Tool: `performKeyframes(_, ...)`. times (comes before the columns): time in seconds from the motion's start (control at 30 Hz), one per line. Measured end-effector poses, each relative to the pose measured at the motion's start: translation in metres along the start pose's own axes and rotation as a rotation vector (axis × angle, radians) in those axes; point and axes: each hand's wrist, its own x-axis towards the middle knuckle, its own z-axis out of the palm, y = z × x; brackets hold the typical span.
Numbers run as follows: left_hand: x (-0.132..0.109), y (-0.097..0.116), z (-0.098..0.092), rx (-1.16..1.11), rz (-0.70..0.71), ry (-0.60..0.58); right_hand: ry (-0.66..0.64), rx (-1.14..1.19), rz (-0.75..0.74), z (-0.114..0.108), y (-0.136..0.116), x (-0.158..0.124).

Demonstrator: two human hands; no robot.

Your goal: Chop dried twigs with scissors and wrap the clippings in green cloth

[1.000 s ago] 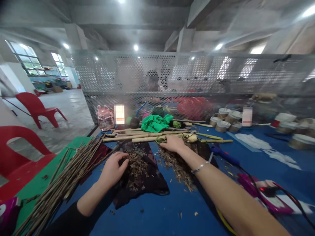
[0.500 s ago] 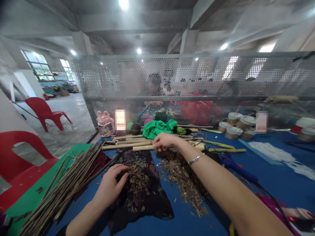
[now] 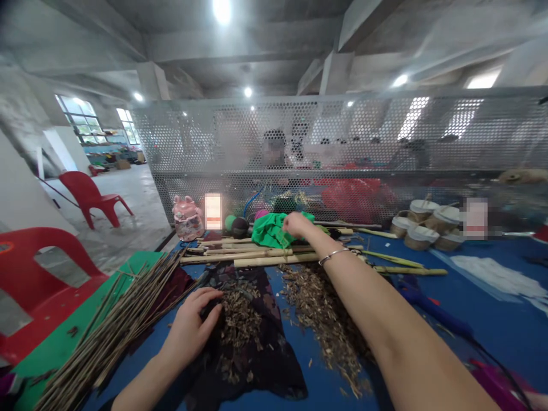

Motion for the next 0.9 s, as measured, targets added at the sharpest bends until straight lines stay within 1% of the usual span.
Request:
performKeyframes(0.07, 0.0, -0.001, 0.0, 0.013, -0.006, 0.016, -0.065, -0.054, 0.022, 0.011, 0.009, -0.001)
performKeyframes(0.13, 0.0, -0.002, -0.001, 0.04, -0.033, 0.033, -0.06, -0.093, 0.04, 0.015, 0.024, -0.003)
performKeyframes(0.27, 0.001, -0.002, -0.001, 0.09, -0.099, 0.022, 0.081, -0.155, 0.121, 0.005, 0.058, -0.006)
performKeyframes(0.33, 0.001, -0.002, 0.001, 0.097, -0.106, 0.0, 0.123, -0.17, 0.14, -0.001, 0.066, -0.007)
performKeyframes(0.37, 0.0, -0.001, 0.002, 0.1, -0.101, -0.011, 0.131, -0.168, 0.135, -0.003, 0.065, -0.009)
performKeyframes(0.43, 0.0, 0.0, 0.003, 0.117, -0.094, -0.025, 0.17, -0.178, 0.089, -0.002, 0.049, -0.014)
performKeyframes(0.5, 0.0, -0.001, 0.003, 0.164, -0.113, -0.031, 0.227, -0.228, -0.003, 0.005, 0.021, -0.024)
performKeyframes(0.53, 0.0, -0.001, 0.003, 0.201, -0.136, -0.031, 0.233, -0.271, -0.066, 0.011, 0.004, -0.031)
performKeyframes(0.57, 0.001, -0.002, 0.001, 0.246, -0.164, -0.035, 0.156, -0.29, -0.12, 0.018, -0.013, -0.04)
performKeyframes(0.6, 0.002, -0.004, -0.001, 0.294, -0.194, -0.041, 0.008, -0.297, -0.152, 0.027, -0.028, -0.049)
performKeyframes(0.67, 0.006, -0.008, -0.007, 0.393, -0.266, -0.079, -0.165, -0.295, -0.166, 0.047, -0.05, -0.07)
performKeyframes(0.7, 0.008, -0.011, -0.01, 0.441, -0.306, -0.112, -0.23, -0.3, -0.164, 0.056, -0.057, -0.08)
performKeyframes(0.77, 0.011, -0.015, -0.015, 0.524, -0.38, -0.176, -0.307, -0.308, -0.157, 0.073, -0.061, -0.097)
performKeyframes(0.83, 0.013, -0.018, -0.017, 0.591, -0.416, -0.212, -0.328, -0.306, -0.164, 0.083, -0.058, -0.11)
performKeyframes(0.9, 0.013, -0.018, -0.017, 0.649, -0.411, -0.215, -0.31, -0.293, -0.185, 0.086, -0.054, -0.118)
